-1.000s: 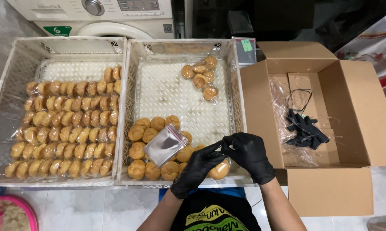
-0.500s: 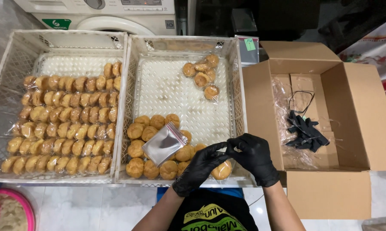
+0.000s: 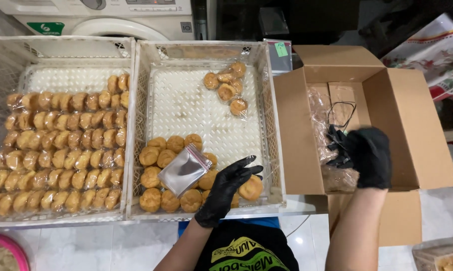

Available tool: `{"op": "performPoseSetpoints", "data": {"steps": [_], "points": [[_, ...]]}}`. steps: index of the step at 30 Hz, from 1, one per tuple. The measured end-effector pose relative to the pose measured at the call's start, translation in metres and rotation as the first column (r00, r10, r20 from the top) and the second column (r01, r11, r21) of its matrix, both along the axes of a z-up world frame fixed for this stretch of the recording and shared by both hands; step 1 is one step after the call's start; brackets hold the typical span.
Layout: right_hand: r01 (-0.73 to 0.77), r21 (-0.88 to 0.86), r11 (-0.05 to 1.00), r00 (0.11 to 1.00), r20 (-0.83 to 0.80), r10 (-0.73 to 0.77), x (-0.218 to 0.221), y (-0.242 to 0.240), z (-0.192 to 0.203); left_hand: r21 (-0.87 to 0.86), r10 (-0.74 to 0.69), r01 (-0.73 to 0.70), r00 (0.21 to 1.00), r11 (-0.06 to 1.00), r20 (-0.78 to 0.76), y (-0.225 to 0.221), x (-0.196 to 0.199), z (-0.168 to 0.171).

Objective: Packing small round pastries into individual plastic bags from a large tray.

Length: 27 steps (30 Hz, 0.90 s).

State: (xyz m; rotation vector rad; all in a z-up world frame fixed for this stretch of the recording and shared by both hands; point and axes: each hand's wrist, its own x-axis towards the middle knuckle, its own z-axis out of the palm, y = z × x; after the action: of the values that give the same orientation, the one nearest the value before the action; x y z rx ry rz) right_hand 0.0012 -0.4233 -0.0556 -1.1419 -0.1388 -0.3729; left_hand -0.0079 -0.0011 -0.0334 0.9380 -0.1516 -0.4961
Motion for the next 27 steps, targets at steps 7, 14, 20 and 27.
{"op": "performPoseSetpoints", "data": {"steps": [7,14,20,27], "points": [[0.465,-0.583,0.666,0.612,-0.332,-0.718,0.005,0.075,0.091,0.063,0.059,-0.053,0.994,0.997,-0.09,-0.009,0.009,-0.002],[-0.017,-0.453,0.891,0.927,-0.341,-0.155,-0.026,0.134,0.082,-0.169,0.044,-0.091,0.964,0.981,-0.261,-0.009,0.013,-0.047],[-0.283,-0.271,0.92,0.864,-0.488,0.123,-0.027,0.205,0.027,-0.085,0.127,-0.156,0.952,0.984,-0.278,-0.011,0.012,-0.029],[-0.275,-0.137,0.952,0.869,-0.459,0.185,-0.02,0.217,0.021,-0.054,0.17,-0.194,0.941,0.98,-0.291,0.0,0.008,-0.015]]}}
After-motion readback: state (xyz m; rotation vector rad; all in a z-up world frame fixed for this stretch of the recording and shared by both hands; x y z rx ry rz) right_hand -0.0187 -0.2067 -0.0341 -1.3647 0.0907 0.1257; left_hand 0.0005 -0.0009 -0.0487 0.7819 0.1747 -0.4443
